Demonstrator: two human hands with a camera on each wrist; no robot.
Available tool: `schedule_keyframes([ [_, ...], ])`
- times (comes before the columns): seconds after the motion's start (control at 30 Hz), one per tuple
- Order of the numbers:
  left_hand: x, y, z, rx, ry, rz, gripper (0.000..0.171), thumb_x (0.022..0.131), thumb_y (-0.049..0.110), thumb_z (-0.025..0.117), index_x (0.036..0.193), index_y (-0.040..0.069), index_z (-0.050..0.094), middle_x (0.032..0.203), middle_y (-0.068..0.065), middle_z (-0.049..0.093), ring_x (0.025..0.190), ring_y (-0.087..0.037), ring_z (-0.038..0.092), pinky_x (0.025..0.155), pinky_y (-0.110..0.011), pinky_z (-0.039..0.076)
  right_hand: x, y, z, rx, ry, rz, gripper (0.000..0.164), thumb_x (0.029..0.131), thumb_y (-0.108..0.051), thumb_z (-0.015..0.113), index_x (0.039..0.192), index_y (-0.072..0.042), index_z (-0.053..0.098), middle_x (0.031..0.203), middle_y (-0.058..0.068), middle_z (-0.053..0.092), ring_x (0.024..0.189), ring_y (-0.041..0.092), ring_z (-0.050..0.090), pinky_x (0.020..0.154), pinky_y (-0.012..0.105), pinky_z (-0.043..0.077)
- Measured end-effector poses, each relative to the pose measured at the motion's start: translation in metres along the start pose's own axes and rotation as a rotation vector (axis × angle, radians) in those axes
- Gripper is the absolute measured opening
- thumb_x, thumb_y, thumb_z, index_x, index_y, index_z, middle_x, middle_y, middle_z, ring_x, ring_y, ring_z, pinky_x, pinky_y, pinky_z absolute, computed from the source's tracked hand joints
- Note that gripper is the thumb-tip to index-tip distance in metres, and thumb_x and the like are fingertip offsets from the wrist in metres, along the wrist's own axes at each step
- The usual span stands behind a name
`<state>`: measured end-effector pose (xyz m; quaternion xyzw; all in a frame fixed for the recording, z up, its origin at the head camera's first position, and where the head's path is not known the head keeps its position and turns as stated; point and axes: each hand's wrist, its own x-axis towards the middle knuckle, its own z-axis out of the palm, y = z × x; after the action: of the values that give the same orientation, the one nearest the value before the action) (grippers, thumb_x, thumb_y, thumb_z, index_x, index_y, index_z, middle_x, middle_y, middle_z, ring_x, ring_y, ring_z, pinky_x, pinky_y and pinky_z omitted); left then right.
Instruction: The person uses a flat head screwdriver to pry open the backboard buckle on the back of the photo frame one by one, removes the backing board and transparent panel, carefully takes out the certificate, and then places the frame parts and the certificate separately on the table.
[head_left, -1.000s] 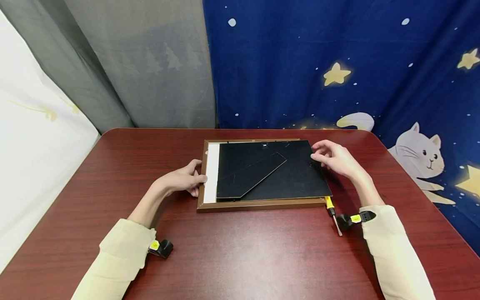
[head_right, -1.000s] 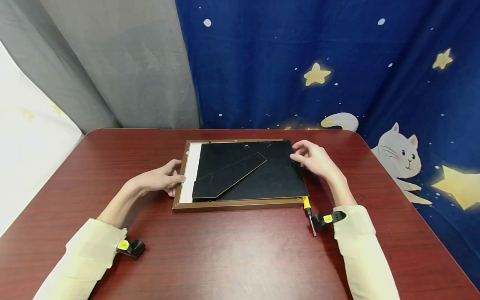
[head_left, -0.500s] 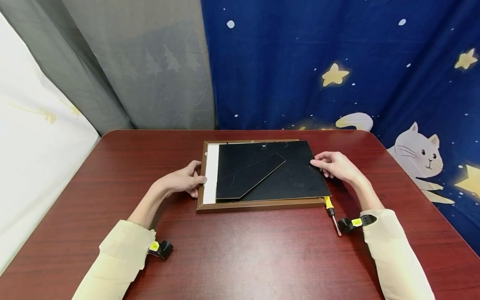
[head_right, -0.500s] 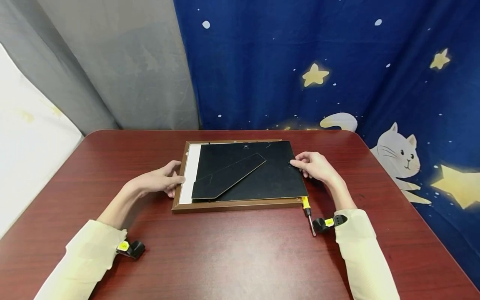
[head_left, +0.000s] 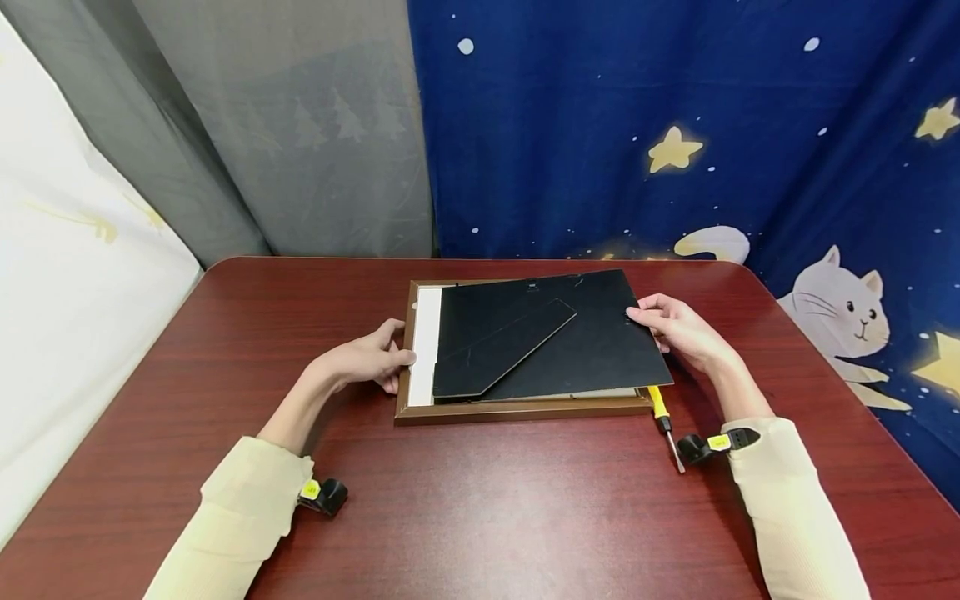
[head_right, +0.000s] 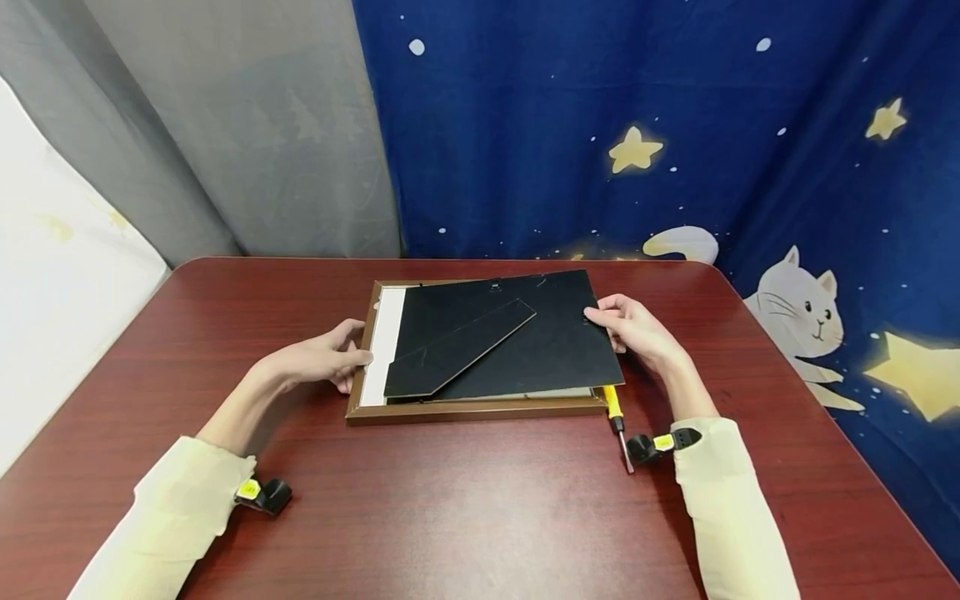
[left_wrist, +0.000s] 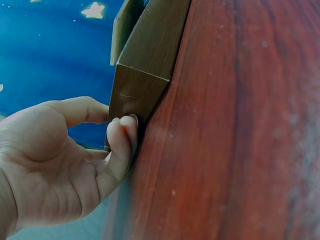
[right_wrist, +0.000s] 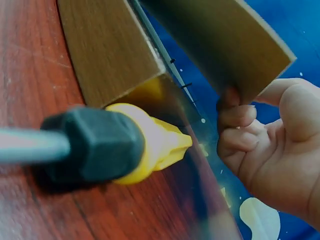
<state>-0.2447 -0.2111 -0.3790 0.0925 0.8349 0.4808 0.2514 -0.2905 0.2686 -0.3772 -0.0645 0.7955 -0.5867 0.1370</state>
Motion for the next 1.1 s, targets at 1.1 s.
schedule_keyframes([
  [1.1, 0.002, 0.003, 0.002, 0.004, 0.0, 0.007, 0.07, 0.103, 0.015, 0.054, 0.153, -0.005, 0.01, 0.086, -0.016, 0.056, 0.064, -0.018, 0.064, 0.065, -0.03, 0.056, -0.03, -0.001, -0.027, 0.863, -0.089, -0.222, 0.03, 0.11, -0.006, 0.036, 0.109, -0.002, 0.066, 0.094, 0.011, 0.073, 0.079, 0.02, 0.073, 0.068, 0.031, 0.06],
])
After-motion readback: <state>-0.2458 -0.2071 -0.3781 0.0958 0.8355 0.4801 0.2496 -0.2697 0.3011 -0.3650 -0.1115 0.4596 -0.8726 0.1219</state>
